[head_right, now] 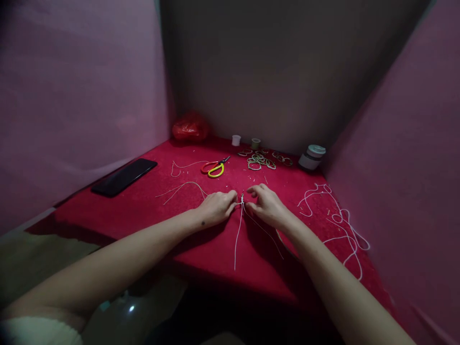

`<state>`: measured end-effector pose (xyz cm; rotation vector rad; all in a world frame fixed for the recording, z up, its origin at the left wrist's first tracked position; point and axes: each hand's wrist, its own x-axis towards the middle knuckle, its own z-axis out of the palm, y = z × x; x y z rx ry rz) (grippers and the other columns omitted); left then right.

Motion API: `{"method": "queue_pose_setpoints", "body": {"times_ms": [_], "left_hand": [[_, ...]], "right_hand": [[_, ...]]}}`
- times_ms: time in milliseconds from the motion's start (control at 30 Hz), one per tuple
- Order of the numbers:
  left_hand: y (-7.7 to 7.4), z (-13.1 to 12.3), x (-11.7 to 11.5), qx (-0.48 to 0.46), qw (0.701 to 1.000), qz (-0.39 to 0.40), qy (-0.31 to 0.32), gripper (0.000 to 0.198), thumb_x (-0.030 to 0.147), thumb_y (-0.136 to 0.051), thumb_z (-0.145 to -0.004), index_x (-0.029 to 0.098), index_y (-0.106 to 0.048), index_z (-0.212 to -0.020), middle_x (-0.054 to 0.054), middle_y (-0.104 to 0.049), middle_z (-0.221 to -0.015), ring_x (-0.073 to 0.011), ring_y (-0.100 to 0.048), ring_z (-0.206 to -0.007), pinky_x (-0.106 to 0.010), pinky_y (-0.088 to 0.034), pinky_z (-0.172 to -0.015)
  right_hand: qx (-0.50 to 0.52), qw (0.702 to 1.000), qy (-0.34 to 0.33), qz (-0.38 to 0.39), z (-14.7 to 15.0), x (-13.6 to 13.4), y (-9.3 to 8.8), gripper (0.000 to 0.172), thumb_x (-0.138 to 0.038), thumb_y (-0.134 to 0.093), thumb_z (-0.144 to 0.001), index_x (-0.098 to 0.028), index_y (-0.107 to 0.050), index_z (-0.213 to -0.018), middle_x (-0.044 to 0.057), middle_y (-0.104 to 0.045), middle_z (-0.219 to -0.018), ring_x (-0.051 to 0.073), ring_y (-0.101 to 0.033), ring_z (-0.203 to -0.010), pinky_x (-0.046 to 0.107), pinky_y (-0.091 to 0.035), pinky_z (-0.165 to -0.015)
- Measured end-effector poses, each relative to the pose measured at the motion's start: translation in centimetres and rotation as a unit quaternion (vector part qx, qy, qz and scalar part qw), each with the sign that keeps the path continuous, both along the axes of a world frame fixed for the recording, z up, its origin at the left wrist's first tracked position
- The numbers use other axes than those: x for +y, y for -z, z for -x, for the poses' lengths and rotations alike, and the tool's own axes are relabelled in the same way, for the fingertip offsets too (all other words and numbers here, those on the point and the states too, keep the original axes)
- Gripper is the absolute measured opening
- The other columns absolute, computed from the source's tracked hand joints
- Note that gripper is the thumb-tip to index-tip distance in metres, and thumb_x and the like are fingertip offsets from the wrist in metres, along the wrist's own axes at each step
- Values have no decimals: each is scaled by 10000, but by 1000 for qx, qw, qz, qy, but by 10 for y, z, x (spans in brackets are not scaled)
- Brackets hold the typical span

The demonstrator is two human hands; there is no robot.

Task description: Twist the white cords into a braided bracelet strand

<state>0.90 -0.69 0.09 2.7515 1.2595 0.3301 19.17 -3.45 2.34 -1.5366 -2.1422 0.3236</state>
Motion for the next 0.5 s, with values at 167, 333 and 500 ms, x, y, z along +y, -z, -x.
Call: {"method": "queue_pose_setpoints", "body": {"times_ms": [167, 333, 500], "left_hand": [[1, -1, 0, 4, 1000, -10, -6, 226, 292, -340, -871, 183, -497, -992, -102, -666, -845, -270, -645, -784, -359, -480, -638], [3, -3, 0, 31, 999, -30, -2, 232, 280, -337, -866, 179, -510, -983, -101, -670, -829, -266, -648, -753, -360, -486, -628], [4, -1, 0, 30, 999, -38, -1, 256, 315, -333, -875, 175, -524, -972, -104, -672, -821, -264, -647, -738, -358, -485, -615]], "right_hand": [[-49, 999, 13, 7, 4, 13, 26, 69, -185, -537, -753, -161, -581, -705, 48, -554, -736, 140, -503, -647, 258, -397, -616], [102, 987, 25, 123, -1, 4, 22, 98, -251, -542, -736, -173, -547, -676, 1, -574, -610, 109, -473, -540, 230, -349, -522], [280, 899, 62, 330, -5, -5, 13, 175, -327, -573, -718, -174, -511, -659, -49, -498, -498, 36, -269, -331, 213, -154, -357]]}}
